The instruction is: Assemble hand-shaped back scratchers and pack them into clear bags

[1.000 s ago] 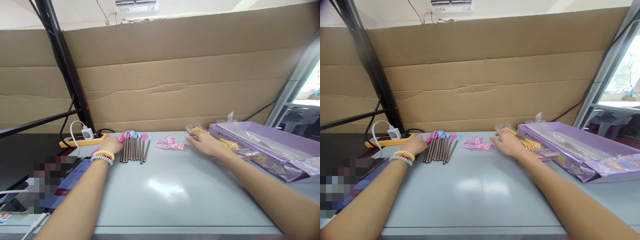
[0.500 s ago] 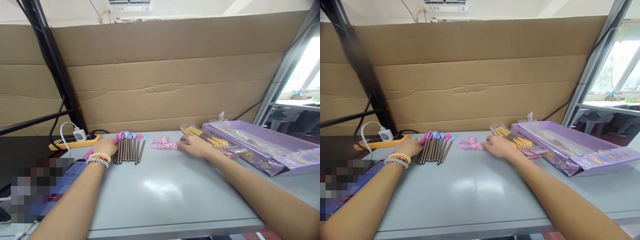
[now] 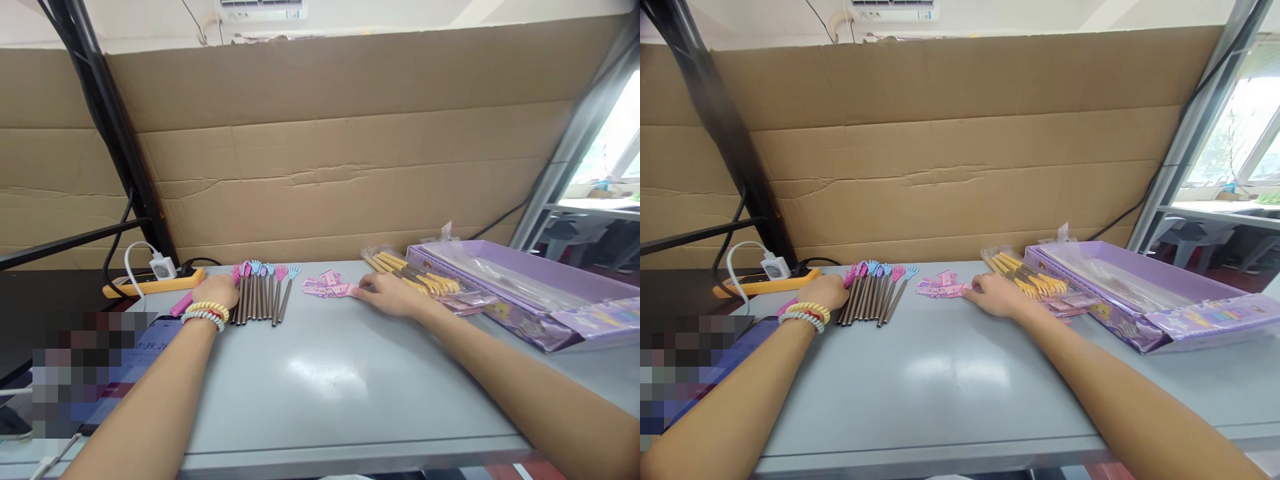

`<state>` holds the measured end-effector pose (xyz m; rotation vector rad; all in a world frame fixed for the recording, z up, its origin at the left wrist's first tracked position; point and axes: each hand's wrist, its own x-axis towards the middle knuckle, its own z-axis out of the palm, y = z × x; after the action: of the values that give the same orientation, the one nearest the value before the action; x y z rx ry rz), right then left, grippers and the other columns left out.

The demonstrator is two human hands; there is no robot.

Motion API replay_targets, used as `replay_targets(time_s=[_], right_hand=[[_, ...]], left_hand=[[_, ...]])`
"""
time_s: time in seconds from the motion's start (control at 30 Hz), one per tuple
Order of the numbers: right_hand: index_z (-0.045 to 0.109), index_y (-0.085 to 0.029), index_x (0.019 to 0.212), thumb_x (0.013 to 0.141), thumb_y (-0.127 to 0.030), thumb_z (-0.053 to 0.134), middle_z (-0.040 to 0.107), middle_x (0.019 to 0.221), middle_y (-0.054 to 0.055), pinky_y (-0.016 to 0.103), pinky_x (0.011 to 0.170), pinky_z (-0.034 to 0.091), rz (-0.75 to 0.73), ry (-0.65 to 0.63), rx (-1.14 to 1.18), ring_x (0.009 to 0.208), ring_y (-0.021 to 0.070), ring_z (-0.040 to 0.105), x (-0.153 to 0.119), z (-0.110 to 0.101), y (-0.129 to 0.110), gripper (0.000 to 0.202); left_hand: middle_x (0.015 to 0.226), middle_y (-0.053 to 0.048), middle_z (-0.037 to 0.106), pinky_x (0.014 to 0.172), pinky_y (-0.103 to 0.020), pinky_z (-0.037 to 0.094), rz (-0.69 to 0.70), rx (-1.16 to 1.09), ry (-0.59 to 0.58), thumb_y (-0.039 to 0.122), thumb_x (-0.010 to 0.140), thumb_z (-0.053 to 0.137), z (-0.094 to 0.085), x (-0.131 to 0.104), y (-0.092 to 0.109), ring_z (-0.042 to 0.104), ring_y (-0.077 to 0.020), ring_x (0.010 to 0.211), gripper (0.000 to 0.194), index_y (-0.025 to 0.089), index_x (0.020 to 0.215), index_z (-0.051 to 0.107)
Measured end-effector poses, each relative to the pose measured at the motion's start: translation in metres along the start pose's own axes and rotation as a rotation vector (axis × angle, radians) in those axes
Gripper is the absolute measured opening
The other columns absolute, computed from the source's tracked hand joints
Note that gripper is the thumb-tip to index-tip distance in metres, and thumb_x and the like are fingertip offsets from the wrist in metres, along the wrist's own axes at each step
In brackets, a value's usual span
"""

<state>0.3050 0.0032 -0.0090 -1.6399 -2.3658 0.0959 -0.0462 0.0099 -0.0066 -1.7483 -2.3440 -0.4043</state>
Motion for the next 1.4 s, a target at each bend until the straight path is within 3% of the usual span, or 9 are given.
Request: replay_targets(time_s=[0.17,0.27,0.33,0.43,0.53,0.73,0.9,1.13,1.4], right_hand=[[0.066,-0.016,0.097,0.086,-0.059,0.037,0.068,0.099,0.013,0.032,0.071,0.044,0.008,0.016,0.009,0.088,0.0258,0.063,0.0,-0.001,0.0,0.052],[0.065,-0.015,0.103,0.086,-0.055,0.039,0.066,0.108,0.014,0.034,0.076,0.045,-0.014,0.053,0.019,0.097,0.0278,0.062,-0.001,-0.002,-0.001,0.051],[0.062,-0.014,0.11,0.087,-0.052,0.04,0.065,0.112,0.015,0.037,0.083,0.046,-0.067,0.1,0.035,0.101,0.0281,0.06,-0.002,-0.001,-0.003,0.049],[0.051,-0.014,0.125,0.087,-0.047,0.044,0.061,0.119,0.015,0.04,0.086,0.046,-0.206,0.207,0.074,0.105,0.0272,0.058,-0.004,0.001,-0.006,0.051],[0.04,-0.017,0.135,0.085,-0.047,0.049,0.058,0.124,0.015,0.041,0.085,0.049,-0.331,0.315,0.117,0.107,0.0268,0.058,-0.005,0.005,-0.01,0.058],[0.05,-0.021,0.125,0.085,-0.043,0.054,0.06,0.121,0.012,0.038,0.09,0.048,-0.592,0.372,0.192,0.109,0.0229,0.057,-0.008,0.011,-0.023,0.046],[0.052,-0.02,0.12,0.086,-0.037,0.054,0.065,0.109,0.012,0.034,0.082,0.049,-0.708,0.473,0.161,0.099,0.0209,0.06,-0.014,0.014,-0.038,0.038],[0.061,-0.015,0.09,0.093,-0.027,0.04,0.06,0.065,0.005,0.029,0.058,0.034,-0.798,0.577,-0.263,0.061,0.0157,0.053,-0.016,0.012,-0.055,0.025],[0.064,-0.017,0.087,0.095,-0.032,0.034,0.057,0.068,0.005,0.028,0.061,0.028,-0.723,0.569,-0.341,0.063,0.0145,0.047,-0.005,-0.003,-0.048,0.034]], left_hand=[[0.093,-0.023,0.068,0.069,-0.038,0.047,-0.12,0.038,0.026,0.027,0.077,0.047,-0.017,-0.008,0.01,0.065,-0.0315,0.088,0.033,0.01,0.102,0.059],[0.092,-0.025,0.066,0.068,-0.039,0.045,-0.07,0.024,0.08,0.03,0.083,0.039,-0.031,-0.016,0.021,0.065,-0.0338,0.088,0.034,0.009,0.106,0.051],[0.088,-0.02,0.067,0.064,-0.037,0.043,0.067,-0.037,0.086,0.033,0.087,0.033,-0.036,-0.023,0.03,0.065,-0.0323,0.083,0.03,0.013,0.103,0.049],[0.077,-0.007,0.066,0.058,-0.029,0.038,0.402,-0.195,0.048,0.037,0.09,0.033,-0.036,-0.039,0.048,0.063,-0.0242,0.073,0.023,0.02,0.092,0.048],[0.072,-0.003,0.063,0.055,-0.026,0.034,0.681,-0.222,0.009,0.037,0.091,0.035,-0.033,-0.06,0.066,0.06,-0.019,0.065,0.021,0.02,0.088,0.048],[0.075,-0.002,0.063,0.056,-0.026,0.035,0.975,-0.163,0.015,0.034,0.091,0.041,-0.036,-0.08,0.08,0.059,-0.0177,0.065,0.017,0.019,0.092,0.051],[0.076,-0.003,0.064,0.057,-0.026,0.037,1.05,-0.178,0.057,0.031,0.092,0.04,-0.033,-0.078,0.079,0.059,-0.0169,0.068,0.019,0.019,0.088,0.054],[0.077,-0.005,0.063,0.052,-0.027,0.035,1.027,-0.117,0.116,0.033,0.094,0.032,-0.028,-0.08,0.085,0.059,-0.0168,0.064,0.028,0.017,0.089,0.054],[0.078,-0.004,0.065,0.055,-0.026,0.036,0.979,-0.035,0.132,0.028,0.093,0.033,-0.037,-0.065,0.079,0.06,-0.0167,0.068,0.028,0.018,0.087,0.058]])
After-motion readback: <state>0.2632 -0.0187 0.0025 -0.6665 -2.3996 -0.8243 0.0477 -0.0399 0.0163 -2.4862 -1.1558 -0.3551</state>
